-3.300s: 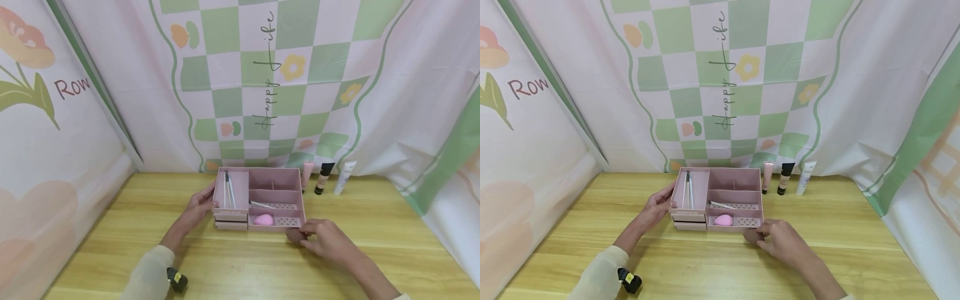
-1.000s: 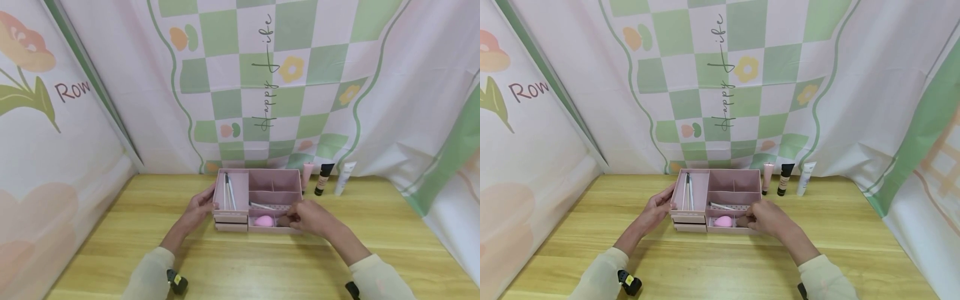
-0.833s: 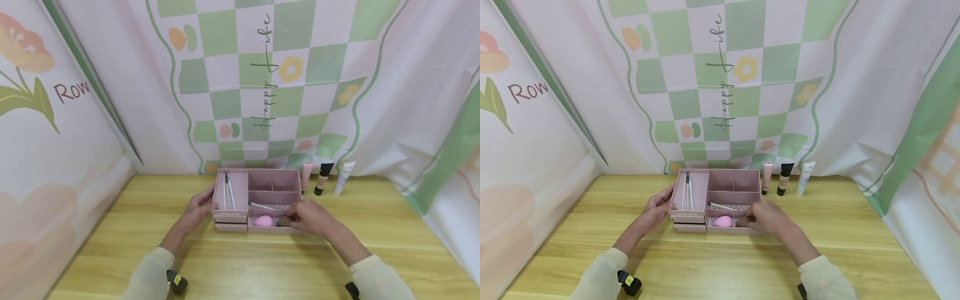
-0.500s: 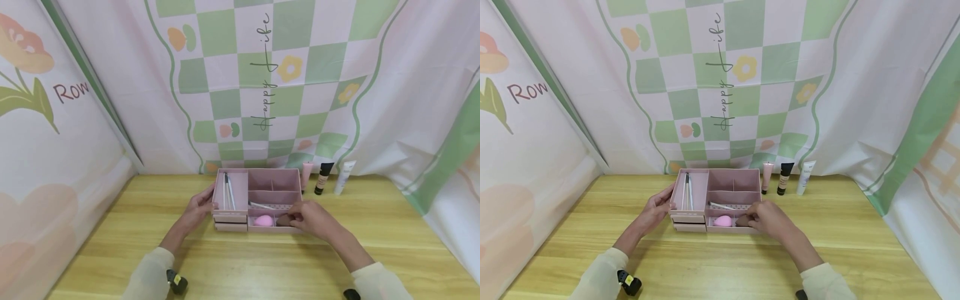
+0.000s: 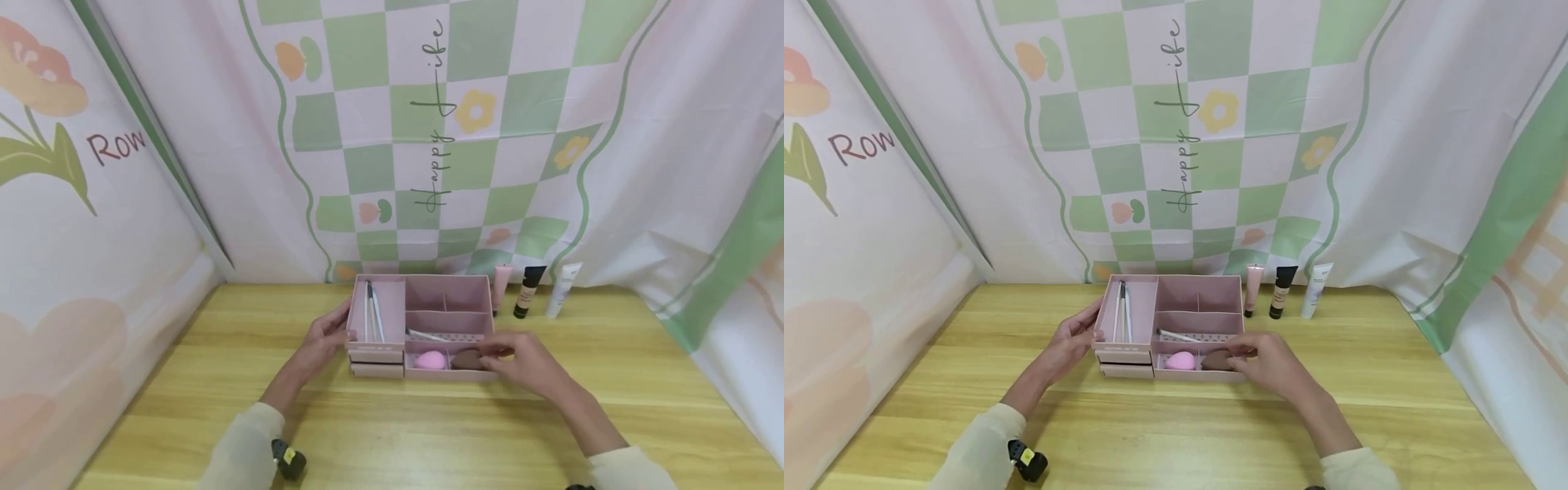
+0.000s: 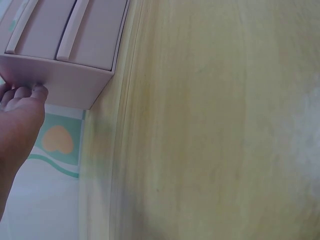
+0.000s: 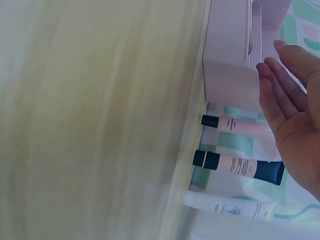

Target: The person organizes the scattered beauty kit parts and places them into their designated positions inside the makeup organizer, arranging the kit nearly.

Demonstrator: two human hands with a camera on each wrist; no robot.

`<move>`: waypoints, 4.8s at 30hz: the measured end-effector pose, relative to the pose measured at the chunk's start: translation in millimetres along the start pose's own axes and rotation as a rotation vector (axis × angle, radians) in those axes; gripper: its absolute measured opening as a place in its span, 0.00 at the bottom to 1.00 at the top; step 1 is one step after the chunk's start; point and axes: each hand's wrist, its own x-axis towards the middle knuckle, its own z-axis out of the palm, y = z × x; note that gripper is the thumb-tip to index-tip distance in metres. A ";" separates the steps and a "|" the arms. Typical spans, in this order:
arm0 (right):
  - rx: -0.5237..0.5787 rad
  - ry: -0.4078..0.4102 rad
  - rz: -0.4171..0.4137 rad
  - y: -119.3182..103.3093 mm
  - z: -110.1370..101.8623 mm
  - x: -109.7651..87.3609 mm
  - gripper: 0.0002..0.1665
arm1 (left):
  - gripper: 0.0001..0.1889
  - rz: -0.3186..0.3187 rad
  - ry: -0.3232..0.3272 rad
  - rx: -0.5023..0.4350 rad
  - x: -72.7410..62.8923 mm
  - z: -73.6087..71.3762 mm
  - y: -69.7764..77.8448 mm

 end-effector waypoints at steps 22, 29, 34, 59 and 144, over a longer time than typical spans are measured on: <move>0.203 0.427 0.282 45.7 -77.2 1.2 0.19 | 0.41 -0.046 0.023 0.011 -0.2 -2.1 -2.4; 0.334 0.741 0.507 68.8 -104.5 15.8 0.08 | 0.41 -0.047 0.030 0.014 -0.6 -1.7 -1.3; 0.406 0.788 0.588 81.5 -112.5 22.3 0.08 | 0.41 -0.052 0.031 0.008 -0.8 -2.2 -2.0; 0.392 0.371 0.494 121.7 -114.8 30.4 0.21 | 0.41 -0.026 0.012 -0.007 0.8 -2.8 0.8; 0.639 0.563 0.123 -0.1 -164.5 82.7 0.15 | 0.41 -0.033 -0.001 0.005 1.0 -2.0 2.4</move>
